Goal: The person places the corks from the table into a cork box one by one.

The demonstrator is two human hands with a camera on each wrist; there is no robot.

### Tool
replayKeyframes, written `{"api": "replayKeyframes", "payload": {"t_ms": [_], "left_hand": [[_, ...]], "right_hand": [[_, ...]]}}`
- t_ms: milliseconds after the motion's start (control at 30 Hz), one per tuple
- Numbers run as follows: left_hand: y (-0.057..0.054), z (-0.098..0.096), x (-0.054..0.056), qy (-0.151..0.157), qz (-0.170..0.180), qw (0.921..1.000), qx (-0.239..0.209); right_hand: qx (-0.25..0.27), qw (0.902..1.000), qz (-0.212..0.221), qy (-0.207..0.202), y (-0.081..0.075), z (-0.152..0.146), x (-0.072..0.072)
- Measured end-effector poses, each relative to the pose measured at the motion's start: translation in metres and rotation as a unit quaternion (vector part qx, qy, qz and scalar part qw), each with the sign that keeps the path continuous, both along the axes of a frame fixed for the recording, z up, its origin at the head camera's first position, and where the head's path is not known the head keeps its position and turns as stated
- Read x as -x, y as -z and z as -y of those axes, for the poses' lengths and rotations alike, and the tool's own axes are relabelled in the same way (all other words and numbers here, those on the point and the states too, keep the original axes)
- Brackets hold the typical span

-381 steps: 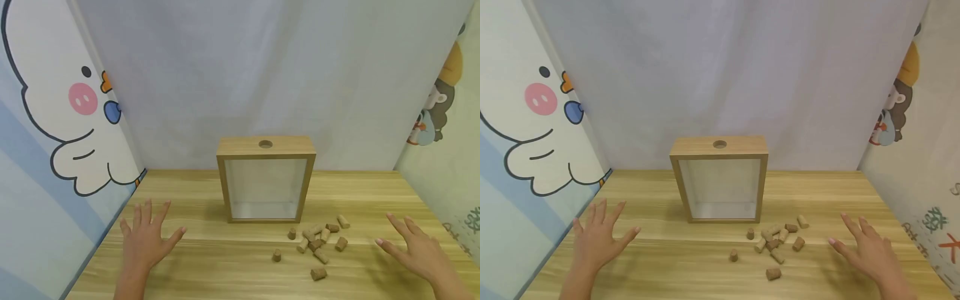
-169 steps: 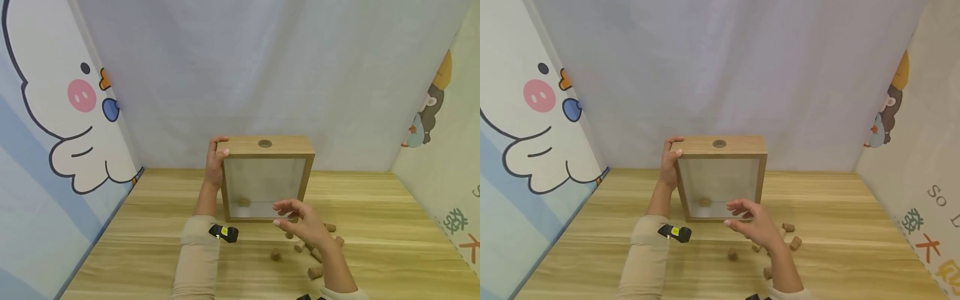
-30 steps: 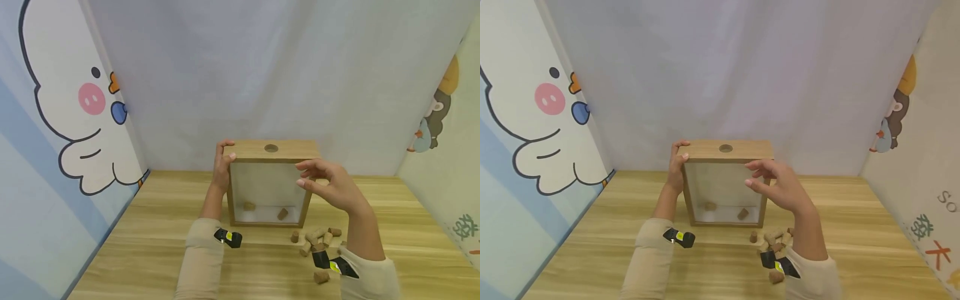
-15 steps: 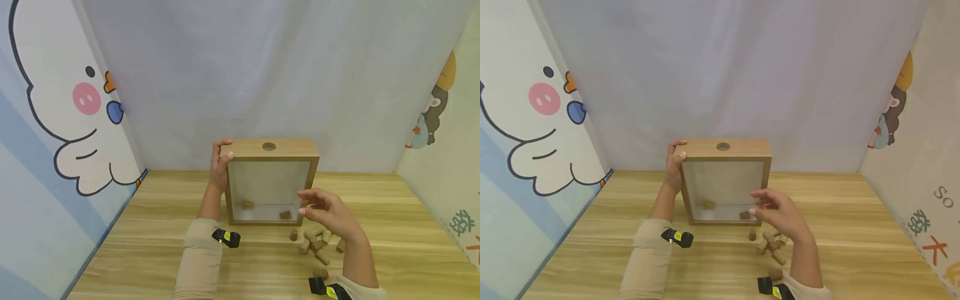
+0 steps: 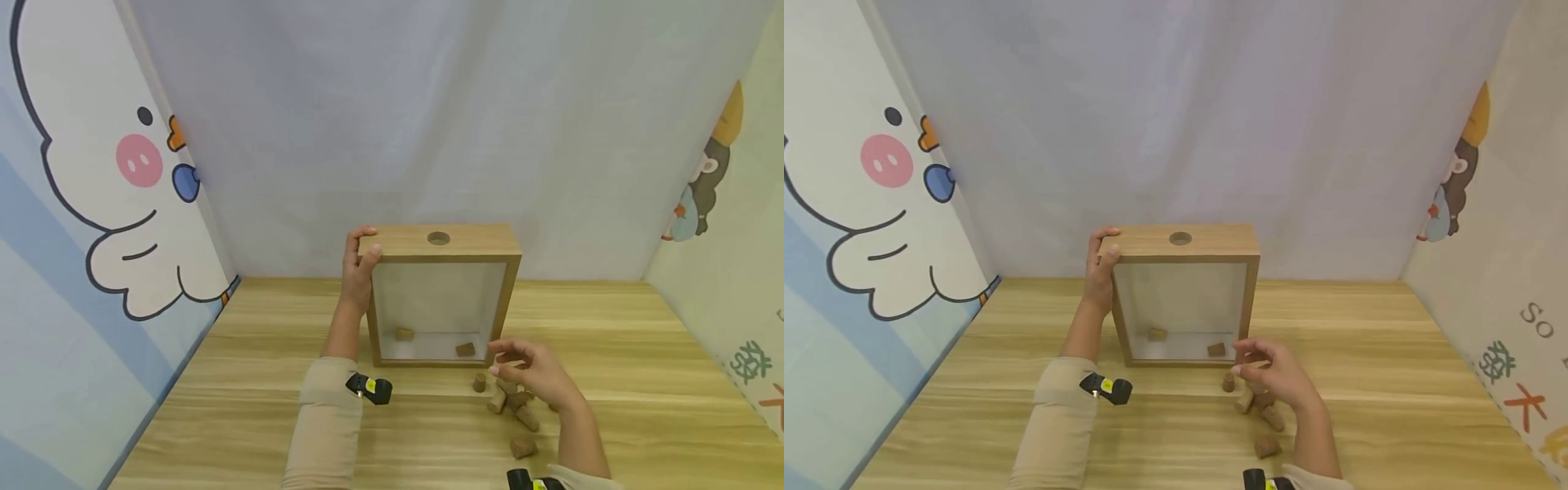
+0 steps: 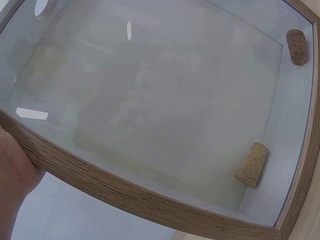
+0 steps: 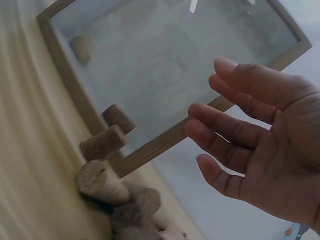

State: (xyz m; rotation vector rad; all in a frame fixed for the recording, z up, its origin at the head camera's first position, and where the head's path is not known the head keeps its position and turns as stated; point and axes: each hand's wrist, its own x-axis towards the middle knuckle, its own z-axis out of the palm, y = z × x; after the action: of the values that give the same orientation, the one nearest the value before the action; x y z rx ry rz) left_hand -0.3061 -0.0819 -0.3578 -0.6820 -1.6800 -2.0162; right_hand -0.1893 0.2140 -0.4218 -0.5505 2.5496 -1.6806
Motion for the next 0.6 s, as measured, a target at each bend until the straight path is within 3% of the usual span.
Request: {"api": "replayKeyframes", "payload": {"t_ms": [333,600], "left_hand": [[-0.005,-0.001,-0.002,0.016,0.016,0.9997,-0.004],[-0.005,-0.001,-0.003,0.018,0.013,0.9997,-0.010]], "right_hand": [[-0.050,0.9969,0.056,0.022,0.030,0.004,0.011],[-0.054,0.9964,0.061,0.023,0.047,0.012,0.013]]}}
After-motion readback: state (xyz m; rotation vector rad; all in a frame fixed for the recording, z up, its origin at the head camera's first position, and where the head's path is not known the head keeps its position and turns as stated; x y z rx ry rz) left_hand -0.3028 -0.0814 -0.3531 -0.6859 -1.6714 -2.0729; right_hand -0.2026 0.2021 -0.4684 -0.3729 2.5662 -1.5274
